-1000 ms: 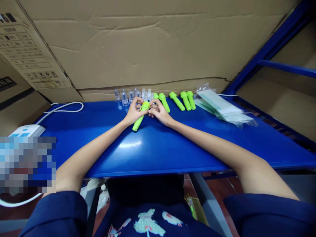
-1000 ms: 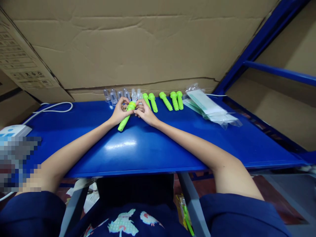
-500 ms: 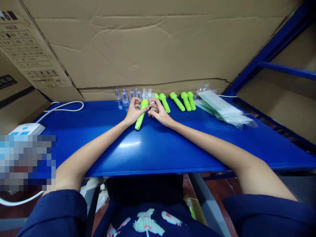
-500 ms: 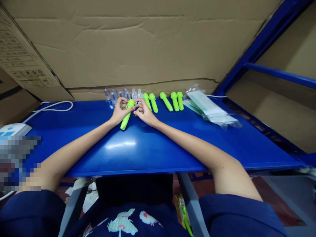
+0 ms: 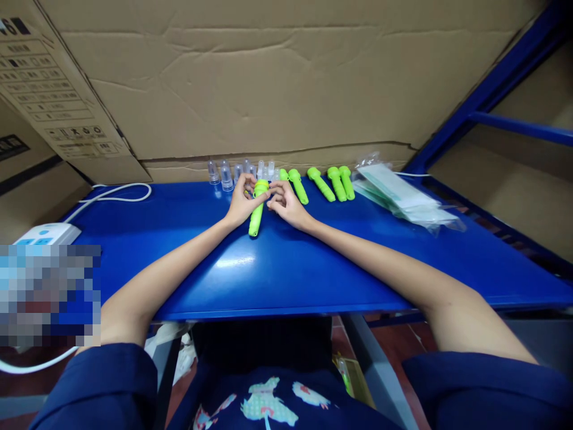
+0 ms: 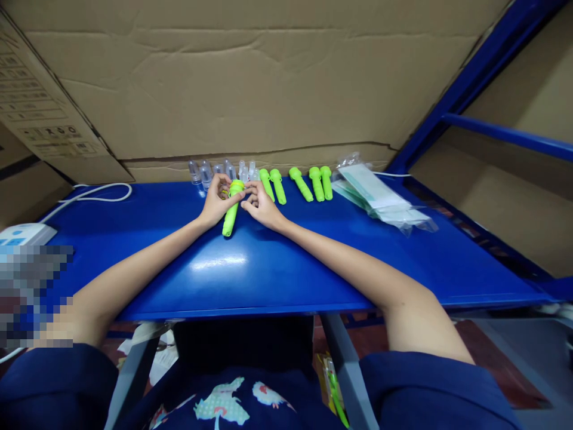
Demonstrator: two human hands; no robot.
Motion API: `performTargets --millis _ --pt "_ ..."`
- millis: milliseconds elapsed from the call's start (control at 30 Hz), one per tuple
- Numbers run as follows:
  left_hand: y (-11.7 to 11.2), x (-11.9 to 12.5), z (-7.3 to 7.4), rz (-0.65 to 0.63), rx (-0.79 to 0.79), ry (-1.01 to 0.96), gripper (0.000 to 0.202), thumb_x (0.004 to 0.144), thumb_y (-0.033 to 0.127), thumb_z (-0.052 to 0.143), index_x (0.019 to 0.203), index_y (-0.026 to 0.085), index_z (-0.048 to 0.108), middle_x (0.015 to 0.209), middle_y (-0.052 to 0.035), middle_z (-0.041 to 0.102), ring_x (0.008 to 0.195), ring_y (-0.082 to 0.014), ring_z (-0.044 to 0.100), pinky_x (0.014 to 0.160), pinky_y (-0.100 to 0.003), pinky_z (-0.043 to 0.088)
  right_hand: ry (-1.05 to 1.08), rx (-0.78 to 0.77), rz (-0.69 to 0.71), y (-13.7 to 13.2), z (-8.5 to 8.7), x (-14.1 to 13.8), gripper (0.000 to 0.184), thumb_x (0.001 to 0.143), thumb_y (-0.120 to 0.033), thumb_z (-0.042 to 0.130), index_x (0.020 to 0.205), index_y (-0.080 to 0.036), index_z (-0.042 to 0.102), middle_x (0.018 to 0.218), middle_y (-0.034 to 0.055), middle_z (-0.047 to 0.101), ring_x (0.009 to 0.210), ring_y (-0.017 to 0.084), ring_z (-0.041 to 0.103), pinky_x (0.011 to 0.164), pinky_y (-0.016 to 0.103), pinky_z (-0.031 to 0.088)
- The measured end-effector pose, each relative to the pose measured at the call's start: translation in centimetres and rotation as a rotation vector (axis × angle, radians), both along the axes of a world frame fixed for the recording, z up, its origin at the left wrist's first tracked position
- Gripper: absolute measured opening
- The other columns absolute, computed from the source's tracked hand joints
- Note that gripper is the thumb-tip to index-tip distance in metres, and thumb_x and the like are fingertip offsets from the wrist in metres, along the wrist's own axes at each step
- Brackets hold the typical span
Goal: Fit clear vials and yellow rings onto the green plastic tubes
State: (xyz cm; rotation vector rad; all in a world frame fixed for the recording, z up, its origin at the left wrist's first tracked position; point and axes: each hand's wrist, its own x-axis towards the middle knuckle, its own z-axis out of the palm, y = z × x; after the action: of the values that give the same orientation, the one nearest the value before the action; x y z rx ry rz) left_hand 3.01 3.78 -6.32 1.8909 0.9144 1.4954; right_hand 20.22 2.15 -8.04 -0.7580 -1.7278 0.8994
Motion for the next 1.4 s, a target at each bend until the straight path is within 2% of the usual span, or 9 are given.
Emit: performTargets --millis 100,200,367,533,667,933,1200,1400 --pt "0.0 0.1 0.0 -0.022 -0.006 -0.032 0.053 0.072 0.049 0.087 0.098 0.023 0.048 0.092 0.0004 0.054 0.075 -0.0120 0.053 0.063 -0.025 0.041 -0.014 -0.078 0.065 -0.6 0.3 -0.4 0.061 0.079 -0.044 0.075 0.118 -0.029 0.030 0.111 0.0019 0.058 0.071 0.011 0.063 0.064 0.030 0.055" --pt "0.0 0.2 0.0 -0.037 -0.039 -0.064 0.056 0.072 0.057 0.084 0.098 0.024 0.047 0.091 0.0000 0.053 0.074 -0.0122 0.052 0.064 -0.026 0.040 0.001 -0.152 0.115 -1.5 0.5 -1.1 0.078 0.074 -0.047 0.081 0.125 -0.030 0.025 0.101 -0.0010 0.060 0.073 0.012 0.065 0.068 0.031 0.058" --pt "0.0 0.3 0.0 -0.030 -0.054 -0.070 0.060 0.071 0.062 0.082 0.099 0.025 0.045 0.091 0.0004 0.049 0.073 -0.0119 0.049 0.065 -0.027 0.039 0.063 -0.139 0.086 -2.3 0.1 -2.2 0.089 0.073 -0.046 0.081 0.139 -0.029 0.023 0.098 -0.0015 0.060 0.076 0.013 0.066 0.072 0.033 0.060" --pt "0.5 0.3 -0.4 -0.006 -0.064 -0.073 0.060 0.072 0.063 0.082 0.096 0.024 0.044 0.082 0.0027 0.045 0.071 -0.0119 0.048 0.064 -0.026 0.038 0.021 -0.047 0.034 -2.2 -0.1 -2.1 0.088 0.076 -0.039 0.076 0.147 -0.029 0.026 0.093 -0.0024 0.056 0.070 0.010 0.059 0.064 0.026 0.054" --pt "0.7 0.2 -0.6 0.027 -0.054 -0.092 0.057 0.072 0.060 0.084 0.094 0.023 0.045 0.080 0.0038 0.045 0.070 -0.0104 0.048 0.063 -0.025 0.039 -0.047 0.036 -0.016 -2.4 0.1 -1.8 0.082 0.081 -0.035 0.071 0.150 -0.029 0.028 0.095 -0.0002 0.056 0.068 0.010 0.055 0.061 0.025 0.050" --pt "0.5 0.3 -0.2 0.069 -0.008 -0.115 0.053 0.073 0.058 0.083 0.098 0.023 0.053 0.101 -0.0019 0.057 0.077 -0.0112 0.053 0.061 -0.023 0.040 -0.048 0.050 -0.076 -1.9 -0.2 -1.7 0.082 0.079 -0.041 0.075 0.146 -0.029 0.029 0.104 0.0030 0.053 0.070 0.012 0.055 0.060 0.028 0.049" --pt "1.0 -0.1 -0.2 -0.026 -0.060 -0.117 0.044 0.075 0.052 0.082 0.095 0.022 0.059 0.099 -0.0024 0.063 0.072 -0.0104 0.053 0.062 -0.023 0.040 -0.031 0.043 -0.096 -1.5 -0.3 -1.5 0.082 0.074 -0.033 0.075 0.138 -0.031 0.024 0.096 -0.0025 0.045 0.064 0.009 0.052 0.056 0.025 0.047" --pt "0.9 -0.1 -0.2 -0.072 -0.075 -0.135 0.042 0.072 0.050 0.084 0.091 0.021 0.060 0.089 0.0002 0.061 0.066 -0.0092 0.046 0.061 -0.023 0.038 -0.008 0.020 -0.082 -1.7 -0.2 -1.5 0.079 0.073 -0.024 0.072 0.135 -0.031 0.023 0.094 -0.0036 0.043 0.064 0.008 0.054 0.056 0.025 0.048"
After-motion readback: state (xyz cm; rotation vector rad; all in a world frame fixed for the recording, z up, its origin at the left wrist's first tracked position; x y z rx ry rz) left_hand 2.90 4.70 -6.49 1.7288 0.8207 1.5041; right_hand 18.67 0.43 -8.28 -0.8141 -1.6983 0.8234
